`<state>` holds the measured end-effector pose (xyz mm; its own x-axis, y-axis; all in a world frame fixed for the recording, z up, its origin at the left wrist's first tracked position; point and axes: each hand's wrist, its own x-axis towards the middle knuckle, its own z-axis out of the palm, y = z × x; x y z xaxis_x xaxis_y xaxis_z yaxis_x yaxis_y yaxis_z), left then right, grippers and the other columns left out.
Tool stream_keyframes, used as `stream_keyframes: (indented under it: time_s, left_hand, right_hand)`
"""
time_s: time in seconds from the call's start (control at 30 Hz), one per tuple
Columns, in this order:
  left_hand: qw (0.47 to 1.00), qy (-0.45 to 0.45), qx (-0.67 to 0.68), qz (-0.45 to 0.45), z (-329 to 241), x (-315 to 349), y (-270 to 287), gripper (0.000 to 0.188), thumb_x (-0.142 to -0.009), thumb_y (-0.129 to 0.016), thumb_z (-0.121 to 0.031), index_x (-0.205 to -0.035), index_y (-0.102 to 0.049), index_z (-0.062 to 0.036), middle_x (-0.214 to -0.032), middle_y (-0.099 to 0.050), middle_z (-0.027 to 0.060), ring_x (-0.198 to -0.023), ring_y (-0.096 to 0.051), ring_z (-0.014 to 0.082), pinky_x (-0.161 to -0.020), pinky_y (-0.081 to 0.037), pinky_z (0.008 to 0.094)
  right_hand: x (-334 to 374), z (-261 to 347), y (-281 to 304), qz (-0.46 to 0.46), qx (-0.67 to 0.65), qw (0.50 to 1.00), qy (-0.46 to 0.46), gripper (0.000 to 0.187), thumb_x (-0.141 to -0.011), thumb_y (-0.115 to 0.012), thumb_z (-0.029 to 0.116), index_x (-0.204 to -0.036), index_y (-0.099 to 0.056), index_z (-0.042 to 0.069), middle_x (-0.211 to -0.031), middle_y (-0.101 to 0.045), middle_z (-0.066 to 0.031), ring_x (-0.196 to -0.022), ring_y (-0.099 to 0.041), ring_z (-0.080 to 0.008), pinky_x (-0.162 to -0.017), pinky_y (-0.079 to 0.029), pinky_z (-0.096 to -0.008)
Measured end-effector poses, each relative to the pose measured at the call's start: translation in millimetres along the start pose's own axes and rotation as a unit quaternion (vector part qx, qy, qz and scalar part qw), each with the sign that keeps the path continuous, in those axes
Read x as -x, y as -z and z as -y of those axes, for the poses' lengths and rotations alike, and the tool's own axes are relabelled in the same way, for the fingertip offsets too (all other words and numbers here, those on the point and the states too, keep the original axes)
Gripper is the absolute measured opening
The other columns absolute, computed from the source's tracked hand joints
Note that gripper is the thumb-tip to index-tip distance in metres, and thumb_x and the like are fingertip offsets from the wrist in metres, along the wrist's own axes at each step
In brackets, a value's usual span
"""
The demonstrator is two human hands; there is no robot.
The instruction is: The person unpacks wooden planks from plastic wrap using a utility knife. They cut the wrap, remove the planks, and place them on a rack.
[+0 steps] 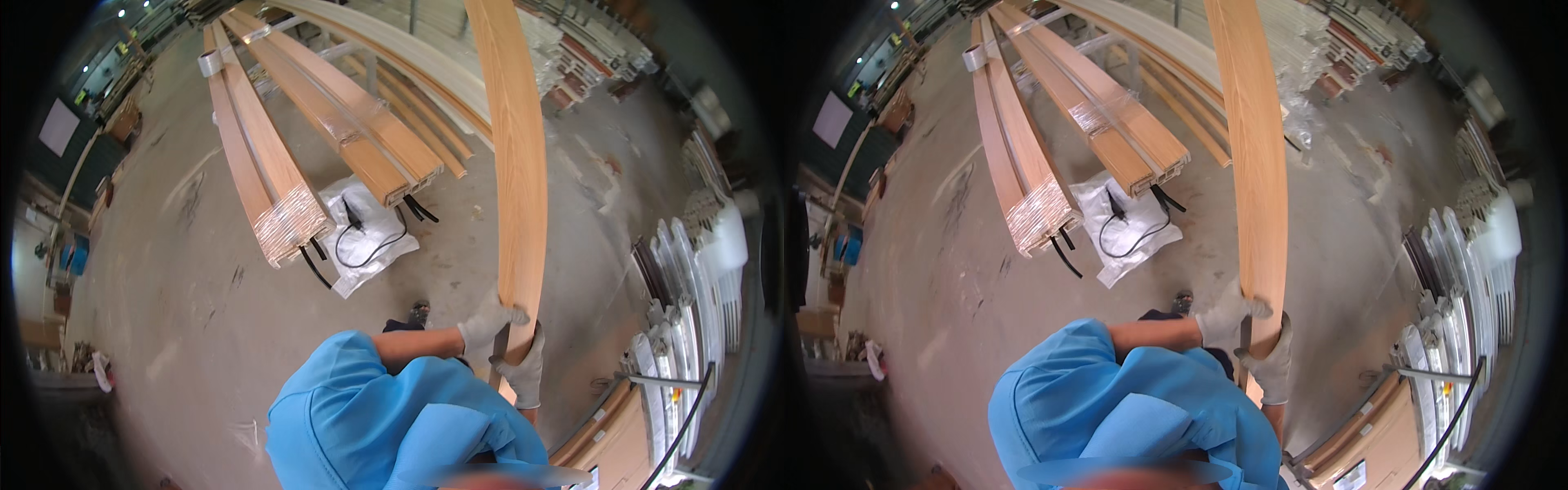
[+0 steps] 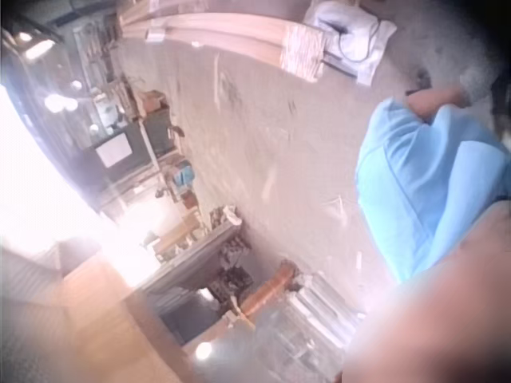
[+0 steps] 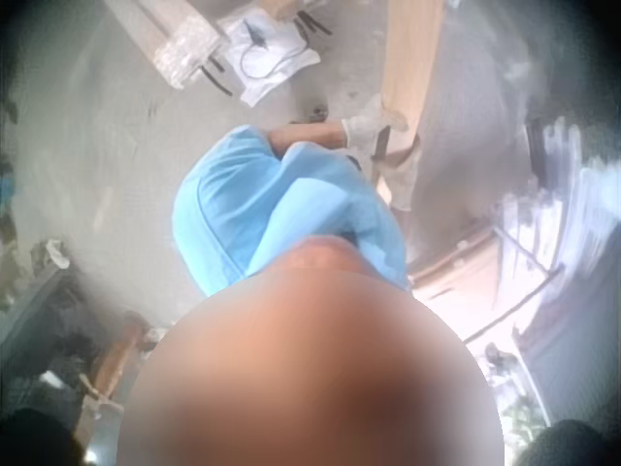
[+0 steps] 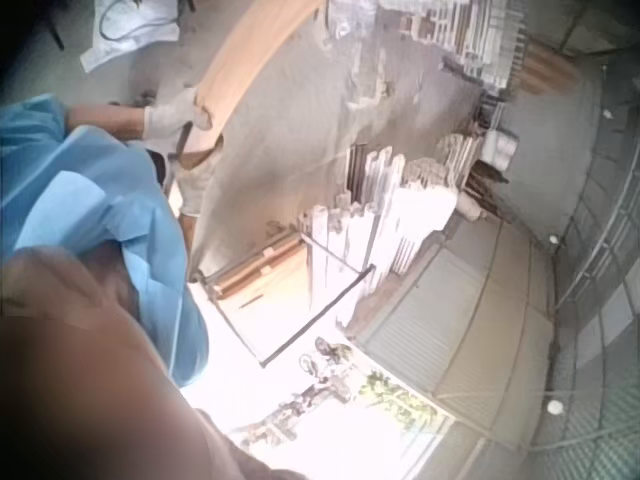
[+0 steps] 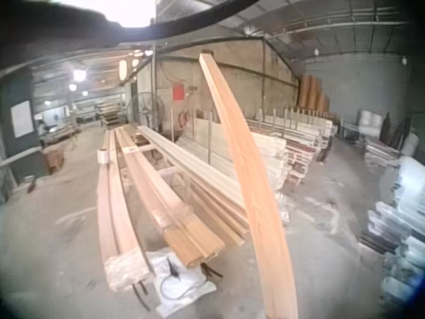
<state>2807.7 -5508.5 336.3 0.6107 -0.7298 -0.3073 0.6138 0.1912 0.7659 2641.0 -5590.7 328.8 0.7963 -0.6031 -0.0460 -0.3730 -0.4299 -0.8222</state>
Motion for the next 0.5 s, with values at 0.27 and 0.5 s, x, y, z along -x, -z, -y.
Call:
stream_keyframes:
  time_s: [0.27,0.5]
  left_hand:
    - [0.992,-0.086,0.067,-0.071,-67,-110,-1,0.058,-0.07,-0.073,0.004,-0.124,-0.052,-0.0017,-0.107,-0.064,0.0083,-0.097,-0.065,0.0199,-0.089,-0.054,0.0337]
    - [0.97,-0.167,0.049,-0.168,-84,-167,-26,0.053,-0.073,-0.073,-0.001,-0.121,-0.053,-0.0021,-0.106,-0.065,0.0078,-0.097,-0.065,0.0206,-0.089,-0.054,0.0342]
  right_hand:
    - [-28,-122,31,0.079,0.163,0.955,-0.234,0.095,-0.054,-0.093,0.024,-0.133,-0.044,0.007,-0.121,-0.063,-0.0225,-0.111,-0.063,-0.0411,-0.092,-0.052,-0.0507]
    - [-137,-189,80,0.154,0.134,0.973,-0.105,0.09,-0.051,-0.094,0.023,-0.127,-0.047,0.007,-0.117,-0.063,-0.023,-0.109,-0.064,-0.0417,-0.089,-0.054,-0.0489]
